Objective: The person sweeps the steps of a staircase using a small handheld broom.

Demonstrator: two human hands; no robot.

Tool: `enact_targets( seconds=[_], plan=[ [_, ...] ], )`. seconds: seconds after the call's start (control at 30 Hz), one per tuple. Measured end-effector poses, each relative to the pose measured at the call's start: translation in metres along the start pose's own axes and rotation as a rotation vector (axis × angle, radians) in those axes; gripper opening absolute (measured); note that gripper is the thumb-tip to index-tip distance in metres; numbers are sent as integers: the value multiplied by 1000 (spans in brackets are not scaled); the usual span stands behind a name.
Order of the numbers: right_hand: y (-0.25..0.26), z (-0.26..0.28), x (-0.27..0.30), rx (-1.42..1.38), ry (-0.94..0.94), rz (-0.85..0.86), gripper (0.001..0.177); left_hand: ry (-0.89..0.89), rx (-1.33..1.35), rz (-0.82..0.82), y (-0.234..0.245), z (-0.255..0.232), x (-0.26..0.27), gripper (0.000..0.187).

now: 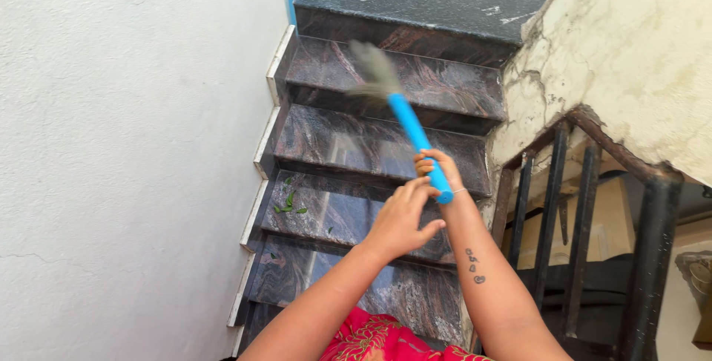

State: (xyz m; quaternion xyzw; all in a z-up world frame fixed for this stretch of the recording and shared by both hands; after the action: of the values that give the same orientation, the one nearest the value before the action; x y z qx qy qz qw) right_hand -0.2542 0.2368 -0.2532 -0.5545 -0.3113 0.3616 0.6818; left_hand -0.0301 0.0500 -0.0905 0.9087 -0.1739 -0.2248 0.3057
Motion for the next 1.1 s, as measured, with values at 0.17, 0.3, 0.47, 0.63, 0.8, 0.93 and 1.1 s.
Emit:
enact_targets(
  seconds=[0.17, 0.3, 0.47, 0.63, 0.8, 0.93, 1.1],
  plan=[
    [19, 30, 62, -26, 374, -227, 17, -86, -39, 68, -24, -23, -16, 59],
    [0, 17, 66, 90, 436, -231, 18, -108, -62, 25, -36, -37, -26, 61],
    [-54, -31, 53, 114, 381, -282, 21, -125, -134, -191, -28, -41, -40, 35],
    [-121, -59, 68, 497, 322, -316, 19, -239, -80, -185, -13, -57, -51, 12],
    [-147, -77, 83, 704, 533, -419, 34, -169, 18, -413, -12, -42, -72, 14],
    [-153, -74, 101, 1169, 430, -465, 35, -78, -75, -561, -7, -18, -82, 15],
    [-158, -63, 119, 1258, 394, -530, 34, 199, -53, -492, 0, 21, -105, 16]
  ],
)
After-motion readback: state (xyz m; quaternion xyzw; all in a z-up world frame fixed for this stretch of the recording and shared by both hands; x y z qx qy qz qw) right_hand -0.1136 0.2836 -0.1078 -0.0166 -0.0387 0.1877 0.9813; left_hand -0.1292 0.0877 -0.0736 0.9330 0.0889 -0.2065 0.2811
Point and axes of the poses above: each hand's wrist, its own x-axis away from the middle knuckle, its own y-axis out of the back of the hand, z = x × y, the point moved 1 cm from there along -x, towards the middle knuckle, and after that the axes turned 14 degrees about z, right-handed, at the moved point
